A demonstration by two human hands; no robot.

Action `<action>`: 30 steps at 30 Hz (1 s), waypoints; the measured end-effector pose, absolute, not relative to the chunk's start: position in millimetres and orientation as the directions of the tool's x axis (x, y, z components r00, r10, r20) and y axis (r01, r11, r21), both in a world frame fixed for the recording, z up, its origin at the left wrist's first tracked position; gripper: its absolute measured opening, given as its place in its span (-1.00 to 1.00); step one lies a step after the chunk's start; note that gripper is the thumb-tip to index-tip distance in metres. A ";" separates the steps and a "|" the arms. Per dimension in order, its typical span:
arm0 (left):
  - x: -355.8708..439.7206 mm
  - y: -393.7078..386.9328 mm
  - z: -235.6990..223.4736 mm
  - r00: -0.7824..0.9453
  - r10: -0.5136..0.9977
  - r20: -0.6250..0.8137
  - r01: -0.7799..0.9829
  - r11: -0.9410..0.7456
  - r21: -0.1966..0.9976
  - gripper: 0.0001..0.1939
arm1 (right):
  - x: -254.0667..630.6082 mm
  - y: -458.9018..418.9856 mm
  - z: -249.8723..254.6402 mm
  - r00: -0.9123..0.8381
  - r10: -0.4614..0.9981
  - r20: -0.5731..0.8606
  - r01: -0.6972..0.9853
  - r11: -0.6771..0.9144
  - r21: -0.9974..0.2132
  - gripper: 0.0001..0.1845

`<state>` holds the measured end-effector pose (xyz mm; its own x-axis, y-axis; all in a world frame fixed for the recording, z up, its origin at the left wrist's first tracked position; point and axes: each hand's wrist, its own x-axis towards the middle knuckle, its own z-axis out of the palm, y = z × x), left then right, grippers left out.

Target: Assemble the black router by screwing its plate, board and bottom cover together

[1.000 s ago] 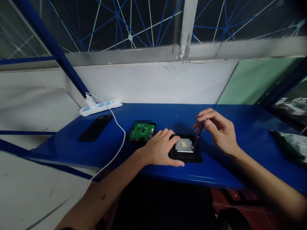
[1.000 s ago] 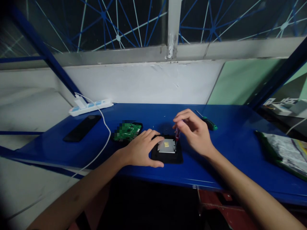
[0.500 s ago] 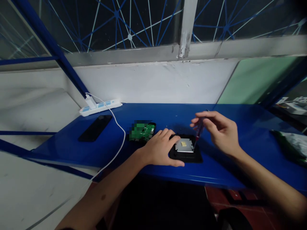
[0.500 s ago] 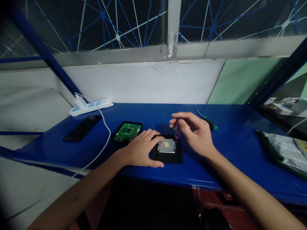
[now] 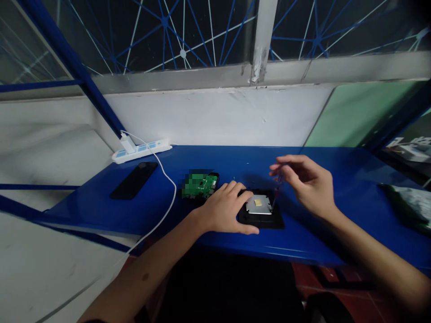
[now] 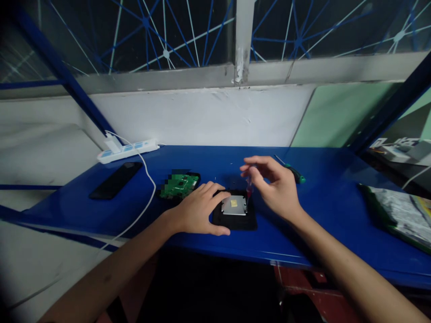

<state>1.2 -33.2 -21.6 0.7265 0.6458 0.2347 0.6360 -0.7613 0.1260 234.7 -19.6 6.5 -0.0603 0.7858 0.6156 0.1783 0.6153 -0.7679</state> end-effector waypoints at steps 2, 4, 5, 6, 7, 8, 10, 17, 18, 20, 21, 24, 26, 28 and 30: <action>1.1 -33.0 -21.8 0.727 0.646 0.234 0.637 -0.761 0.122 -0.11 | 235.6 -20.3 7.0 -0.076 0.794 0.603 0.136 0.607 -0.783 -0.84; 1.2 -32.8 -21.5 0.726 0.646 0.234 0.638 -0.761 0.122 -0.12 | 236.0 -20.5 7.7 -0.097 0.785 0.612 0.100 0.619 -0.779 -0.80; 1.3 -32.8 -21.3 0.727 0.646 0.233 0.637 -0.761 0.123 -0.12 | 236.0 -20.3 7.9 -0.111 0.775 0.623 0.090 0.632 -0.770 -0.78; 1.4 -32.8 -21.1 0.728 0.645 0.232 0.635 -0.762 0.125 -0.13 | 235.9 -20.0 8.1 -0.123 0.760 0.638 0.086 0.649 -0.756 -0.79; 1.5 -32.9 -20.9 0.729 0.645 0.231 0.634 -0.763 0.128 -0.13 | 235.9 -19.7 8.2 -0.134 0.742 0.657 0.089 0.669 -0.738 -0.80; 1.5 -32.9 -20.8 0.728 0.645 0.232 0.634 -0.763 0.130 -0.13 | 235.8 -19.2 8.2 -0.142 0.722 0.677 0.096 0.690 -0.717 -0.82; 1.5 -33.1 -20.9 0.726 0.647 0.234 0.635 -0.761 0.133 -0.12 | 235.8 -18.3 8.4 -0.156 0.691 0.706 0.118 0.723 -0.681 -0.88; 1.2 -33.1 -22.5 0.720 0.653 0.234 0.638 -0.756 0.148 -0.12 | 235.3 -19.5 10.0 -0.122 0.646 0.753 0.245 0.755 -0.608 -0.80; 1.3 -33.1 -22.4 0.720 0.653 0.236 0.637 -0.756 0.147 -0.11 | 235.2 -20.2 9.3 -0.103 0.679 0.727 0.240 0.726 -0.644 -0.79; 1.3 -33.1 -21.9 0.721 0.651 0.237 0.636 -0.758 0.147 -0.11 | 235.2 -21.3 7.4 -0.081 0.749 0.657 0.200 0.658 -0.726 -0.81; 1.3 -33.2 -21.5 0.723 0.650 0.236 0.635 -0.759 0.147 -0.12 | 235.2 -21.6 6.4 -0.086 0.774 0.627 0.167 0.632 -0.757 -0.82; 1.3 -33.2 -21.0 0.724 0.650 0.231 0.635 -0.759 0.145 -0.13 | 235.2 -20.9 4.7 -0.140 0.780 0.610 0.091 0.624 -0.776 -0.77; 1.2 -33.2 -21.1 0.724 0.650 0.232 0.636 -0.759 0.142 -0.12 | 235.1 -19.8 5.3 -0.163 0.744 0.648 0.104 0.666 -0.739 -0.80; 1.3 -33.2 -21.1 0.723 0.649 0.235 0.636 -0.759 0.140 -0.11 | 234.9 -19.3 6.5 -0.175 0.697 0.695 0.171 0.717 -0.676 -0.85; 1.4 -33.3 -20.7 0.724 0.649 0.235 0.635 -0.759 0.141 -0.11 | 234.6 -19.7 7.6 -0.175 0.663 0.728 0.268 0.743 -0.613 -0.81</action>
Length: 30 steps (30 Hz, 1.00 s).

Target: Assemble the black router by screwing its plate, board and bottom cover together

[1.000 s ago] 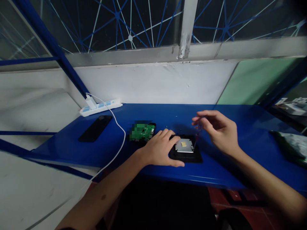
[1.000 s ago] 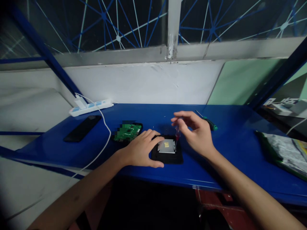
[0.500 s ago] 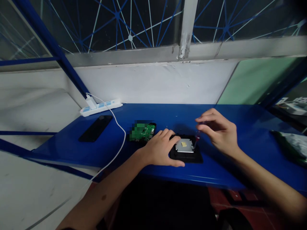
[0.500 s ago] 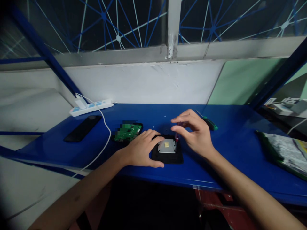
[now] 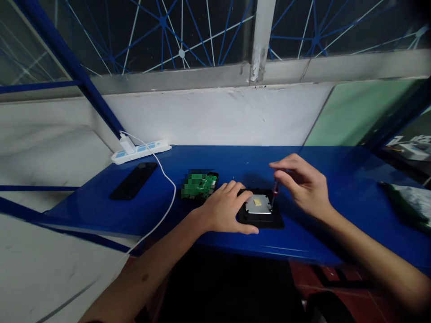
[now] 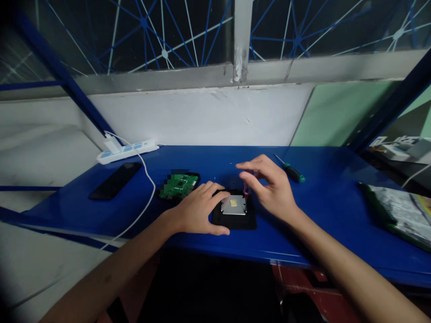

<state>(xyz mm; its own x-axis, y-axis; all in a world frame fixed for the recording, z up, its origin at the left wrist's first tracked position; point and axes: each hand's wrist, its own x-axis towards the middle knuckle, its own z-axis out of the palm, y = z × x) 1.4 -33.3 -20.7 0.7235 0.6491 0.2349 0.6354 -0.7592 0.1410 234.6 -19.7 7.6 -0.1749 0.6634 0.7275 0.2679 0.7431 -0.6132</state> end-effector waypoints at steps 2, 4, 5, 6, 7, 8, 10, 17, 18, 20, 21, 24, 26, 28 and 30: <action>1.5 -33.4 -19.9 0.724 0.650 0.231 0.636 -0.758 0.144 -0.12 | 234.3 -20.8 7.7 -0.166 0.664 0.729 0.334 0.734 -0.592 -0.74; 1.6 -33.6 -19.2 0.723 0.653 0.225 0.637 -0.756 0.148 -0.12 | 234.0 -21.8 7.0 -0.146 0.700 0.699 0.339 0.699 -0.630 -0.70; 1.7 -33.6 -18.9 0.723 0.655 0.222 0.638 -0.755 0.149 -0.11 | 233.8 -22.2 6.4 -0.133 0.720 0.681 0.328 0.681 -0.655 -0.70; 1.7 -33.7 -18.8 0.722 0.655 0.222 0.639 -0.754 0.149 -0.11 | 233.6 -22.5 5.9 -0.121 0.734 0.668 0.317 0.667 -0.675 -0.71; 1.7 -33.8 -18.9 0.721 0.656 0.221 0.640 -0.754 0.149 -0.11 | 233.5 -22.6 5.6 -0.104 0.741 0.663 0.308 0.658 -0.687 -0.73; 1.7 -33.9 -19.0 0.721 0.657 0.221 0.641 -0.753 0.148 -0.11 | 233.4 -22.6 5.5 -0.084 0.744 0.663 0.305 0.653 -0.693 -0.75; 1.6 -34.1 -19.3 0.720 0.658 0.221 0.643 -0.752 0.146 -0.12 | 233.1 -21.9 5.7 -0.030 0.737 0.675 0.302 0.651 -0.697 -0.77; 0.7 -33.5 -18.4 0.722 0.658 0.215 0.635 -0.753 0.172 -0.13 | 233.3 -10.1 4.4 0.155 0.703 0.694 0.240 0.655 -0.717 -0.80; 0.5 -33.4 -18.0 0.723 0.657 0.213 0.634 -0.754 0.174 -0.13 | 233.5 -7.7 3.4 0.169 0.703 0.691 0.239 0.651 -0.721 -0.81; 0.2 -33.6 -17.2 0.725 0.655 0.214 0.632 -0.756 0.170 -0.12 | 234.1 -3.2 1.0 0.184 0.711 0.679 0.232 0.640 -0.733 -0.83; 0.1 -33.8 -16.9 0.726 0.653 0.217 0.632 -0.757 0.166 -0.12 | 234.3 -1.4 -0.4 0.185 0.718 0.670 0.223 0.634 -0.741 -0.83; 0.1 -34.6 -16.5 0.727 0.650 0.220 0.631 -0.760 0.159 -0.09 | 234.0 2.7 -4.9 0.176 0.740 0.649 0.189 0.622 -0.760 -0.85; 0.1 -34.6 -15.9 0.718 0.660 0.220 0.641 -0.751 0.160 -0.05 | 233.3 4.4 -8.0 0.162 0.750 0.641 0.179 0.616 -0.767 -0.85; -0.1 -33.6 -14.3 0.692 0.685 0.228 0.668 -0.727 0.157 -0.04 | 232.5 5.9 -11.0 0.145 0.759 0.634 0.190 0.608 -0.771 -0.85; -0.4 -31.2 -11.6 0.668 0.704 0.242 0.692 -0.707 0.144 -0.07 | 232.1 7.3 -13.8 0.133 0.768 0.626 0.215 0.594 -0.775 -0.83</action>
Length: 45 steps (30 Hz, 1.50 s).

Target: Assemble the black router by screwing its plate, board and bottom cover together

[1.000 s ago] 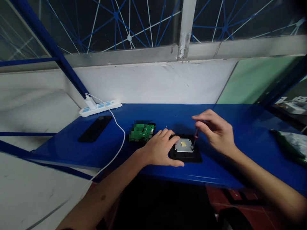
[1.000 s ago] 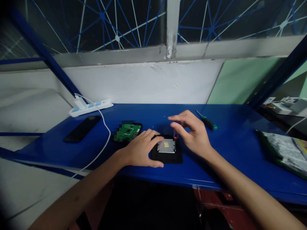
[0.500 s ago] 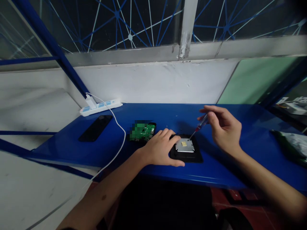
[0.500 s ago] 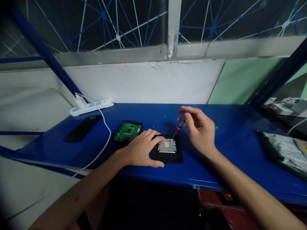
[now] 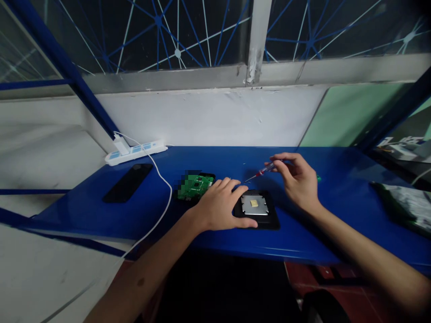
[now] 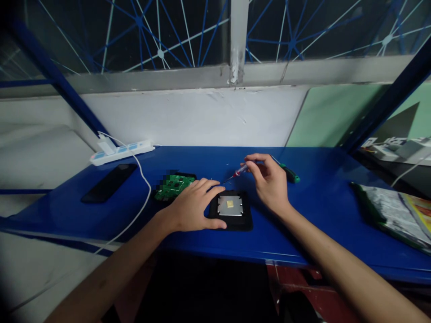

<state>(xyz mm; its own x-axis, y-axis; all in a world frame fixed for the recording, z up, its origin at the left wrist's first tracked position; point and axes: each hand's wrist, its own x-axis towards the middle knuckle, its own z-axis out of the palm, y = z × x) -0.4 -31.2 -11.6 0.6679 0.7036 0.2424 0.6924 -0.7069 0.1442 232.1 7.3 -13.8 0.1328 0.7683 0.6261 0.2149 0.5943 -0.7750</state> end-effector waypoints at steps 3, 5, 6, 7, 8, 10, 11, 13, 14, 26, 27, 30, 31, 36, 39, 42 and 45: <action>-0.2 -25.7 -6.9 0.669 0.694 0.265 0.696 -0.710 0.104 -0.16 | 232.4 9.2 -16.8 0.124 0.780 0.613 0.234 0.578 -0.782 -0.81; 1.1 -21.5 -4.8 0.678 0.678 0.284 0.689 -0.721 0.075 -0.21 | 233.0 10.2 -18.1 0.126 0.781 0.612 0.233 0.576 -0.783 -0.81; 2.2 -19.5 -4.2 0.681 0.672 0.291 0.686 -0.725 0.066 -0.24 | 233.3 10.6 -18.6 0.128 0.780 0.613 0.235 0.576 -0.783 -0.81; 3.3 -17.7 -4.0 0.687 0.666 0.291 0.682 -0.729 0.061 -0.26 | 233.5 11.0 -19.1 0.129 0.779 0.614 0.237 0.577 -0.781 -0.81; 4.6 -15.9 -4.0 0.692 0.662 0.287 0.677 -0.733 0.058 -0.28 | 233.7 11.3 -19.4 0.129 0.778 0.615 0.236 0.579 -0.781 -0.80; 6.7 -12.9 -4.5 0.703 0.656 0.274 0.669 -0.741 0.058 -0.32 | 233.8 11.8 -19.9 0.131 0.776 0.617 0.219 0.585 -0.781 -0.80; 7.3 -11.5 -4.8 0.707 0.654 0.269 0.666 -0.744 0.060 -0.33 | 233.7 11.8 -19.8 0.133 0.774 0.619 0.208 0.589 -0.781 -0.80; 7.4 -9.0 -5.8 0.708 0.653 0.268 0.664 -0.745 0.064 -0.35 | 233.4 11.6 -19.0 0.142 0.768 0.625 0.196 0.597 -0.778 -0.81; 6.8 -7.7 -6.3 0.708 0.654 0.266 0.664 -0.745 0.067 -0.35 | 233.2 11.3 -18.2 0.148 0.764 0.628 0.194 0.600 -0.776 -0.81; -10.2 -18.1 -6.8 0.687 0.677 0.263 0.670 -0.731 0.131 -0.40 | 238.7 11.4 -13.2 0.213 0.728 0.652 0.193 0.623 -0.758 -0.83; -11.5 -22.6 -7.5 0.680 0.682 0.269 0.673 -0.726 0.139 -0.37 | 238.8 11.3 -13.4 0.210 0.720 0.661 0.209 0.628 -0.750 -0.82; -13.9 -34.6 -12.5 0.666 0.689 0.288 0.681 -0.718 0.143 -0.17 | 236.1 8.0 -10.0 0.198 0.689 0.697 0.255 0.650 -0.716 -0.80; -14.0 -37.3 -15.1 0.666 0.687 0.289 0.681 -0.719 0.140 -0.11 | 233.9 5.8 -7.7 0.180 0.686 0.705 0.259 0.658 -0.707 -0.79; -11.9 -41.5 -27.1 0.674 0.679 0.293 0.676 -0.726 0.128 -0.03 | 214.7 -6.9 6.0 0.016 0.705 0.709 0.288 0.676 -0.679 -0.80; -10.7 -41.3 -28.9 0.675 0.679 0.289 0.677 -0.725 0.124 -0.02 | 201.5 -10.0 10.4 -0.074 0.699 0.711 0.325 0.691 -0.645 -0.80; -10.1 -42.3 -27.8 0.679 0.675 0.289 0.673 -0.729 0.122 0.01 | 192.9 -9.1 10.9 -0.107 0.686 0.720 0.359 0.702 -0.615 -0.81; -9.8 -43.8 -26.7 0.675 0.676 0.295 0.673 -0.728 0.128 -0.02 | 190.4 -7.8 8.3 -0.135 0.682 0.718 0.380 0.705 -0.598 -0.81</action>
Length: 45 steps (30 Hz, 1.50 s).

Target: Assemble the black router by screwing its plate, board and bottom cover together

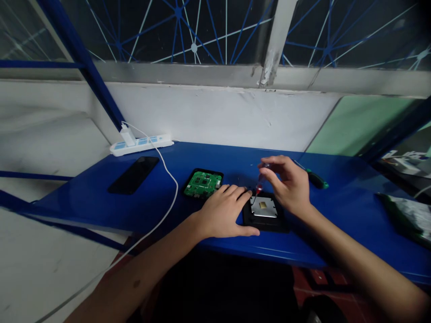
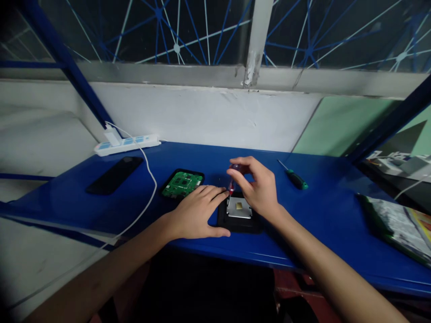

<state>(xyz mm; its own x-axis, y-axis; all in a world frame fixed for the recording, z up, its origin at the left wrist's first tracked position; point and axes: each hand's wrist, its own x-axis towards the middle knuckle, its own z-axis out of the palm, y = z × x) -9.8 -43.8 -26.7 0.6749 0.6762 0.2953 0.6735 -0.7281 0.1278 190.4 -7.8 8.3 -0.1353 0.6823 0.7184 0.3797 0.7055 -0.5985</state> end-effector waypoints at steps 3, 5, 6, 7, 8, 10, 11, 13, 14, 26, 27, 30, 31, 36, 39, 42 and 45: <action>-9.3 -44.7 -26.6 0.671 0.679 0.298 0.676 -0.725 0.132 -0.04 | 191.5 -7.0 4.3 -0.147 0.664 0.733 0.391 0.720 -0.574 -0.81; -8.8 -45.0 -26.8 0.673 0.679 0.294 0.676 -0.726 0.129 -0.04 | 192.5 -6.3 1.8 -0.131 0.655 0.744 0.388 0.725 -0.569 -0.80; -8.6 -45.2 -26.9 0.674 0.679 0.290 0.677 -0.725 0.126 -0.05 | 193.0 -5.9 0.8 -0.119 0.651 0.750 0.385 0.727 -0.569 -0.80; -8.4 -45.4 -26.9 0.673 0.681 0.287 0.680 -0.723 0.121 -0.05 | 193.3 -5.4 0.0 -0.107 0.646 0.756 0.382 0.729 -0.568 -0.80; -8.3 -45.6 -26.9 0.673 0.683 0.284 0.683 -0.721 0.116 -0.05 | 193.5 -4.9 -0.5 -0.097 0.641 0.762 0.381 0.731 -0.566 -0.80; -8.2 -46.0 -27.0 0.672 0.685 0.282 0.687 -0.719 0.108 -0.04 | 193.6 -4.1 -0.9 -0.093 0.633 0.768 0.383 0.735 -0.559 -0.79; -8.2 -46.1 -26.9 0.672 0.684 0.283 0.687 -0.719 0.107 -0.04 | 193.6 -4.0 -0.8 -0.095 0.631 0.770 0.385 0.737 -0.556 -0.79; -8.3 -46.1 -26.8 0.675 0.680 0.287 0.683 -0.722 0.106 -0.04 | 193.3 -4.2 -0.4 -0.103 0.627 0.773 0.385 0.741 -0.550 -0.79; -8.4 -46.0 -26.7 0.676 0.679 0.287 0.682 -0.724 0.107 -0.04 | 193.1 -4.6 -0.2 -0.107 0.625 0.773 0.382 0.744 -0.548 -0.78; -7.4 -46.0 -26.1 0.677 0.673 0.298 0.679 -0.727 0.098 -0.05 | 192.6 -6.8 -0.3 -0.114 0.632 0.767 0.349 0.748 -0.565 -0.77; -7.6 -45.9 -26.1 0.676 0.674 0.298 0.680 -0.727 0.100 -0.05 | 192.6 -7.1 0.3 -0.118 0.635 0.764 0.348 0.747 -0.567 -0.77; -8.1 -45.7 -25.9 0.681 0.672 0.291 0.676 -0.729 0.102 -0.05 | 191.9 -9.1 2.2 -0.128 0.659 0.741 0.343 0.731 -0.590 -0.80; -8.2 -45.6 -25.8 0.682 0.672 0.289 0.676 -0.730 0.101 -0.05 | 191.4 -9.9 2.6 -0.130 0.667 0.734 0.340 0.725 -0.599 -0.80; -7.9 -45.6 -26.1 0.681 0.676 0.283 0.678 -0.727 0.104 -0.05 | 187.8 -12.0 0.4 -0.151 0.692 0.705 0.287 0.714 -0.639 -0.79; -7.7 -45.8 -25.9 0.684 0.675 0.277 0.679 -0.728 0.097 -0.06 | 185.8 -11.2 -2.3 -0.156 0.674 0.722 0.227 0.736 -0.638 -0.77; -7.8 -46.0 -25.3 0.689 0.673 0.270 0.679 -0.729 0.085 -0.11 | 184.1 -10.3 -2.5 -0.145 0.656 0.741 0.171 0.754 -0.634 -0.77; -8.3 -45.8 -24.6 0.692 0.674 0.258 0.678 -0.730 0.086 -0.16 | 182.7 -10.7 0.1 -0.140 0.690 0.710 0.126 0.724 -0.678 -0.79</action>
<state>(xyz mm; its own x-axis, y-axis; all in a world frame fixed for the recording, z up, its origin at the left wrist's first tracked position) -8.3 -45.8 -24.6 0.6923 0.6738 0.2583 0.6783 -0.7298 0.0859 182.7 -10.7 0.1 -0.1398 0.6897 0.7105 0.1257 0.7241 -0.6782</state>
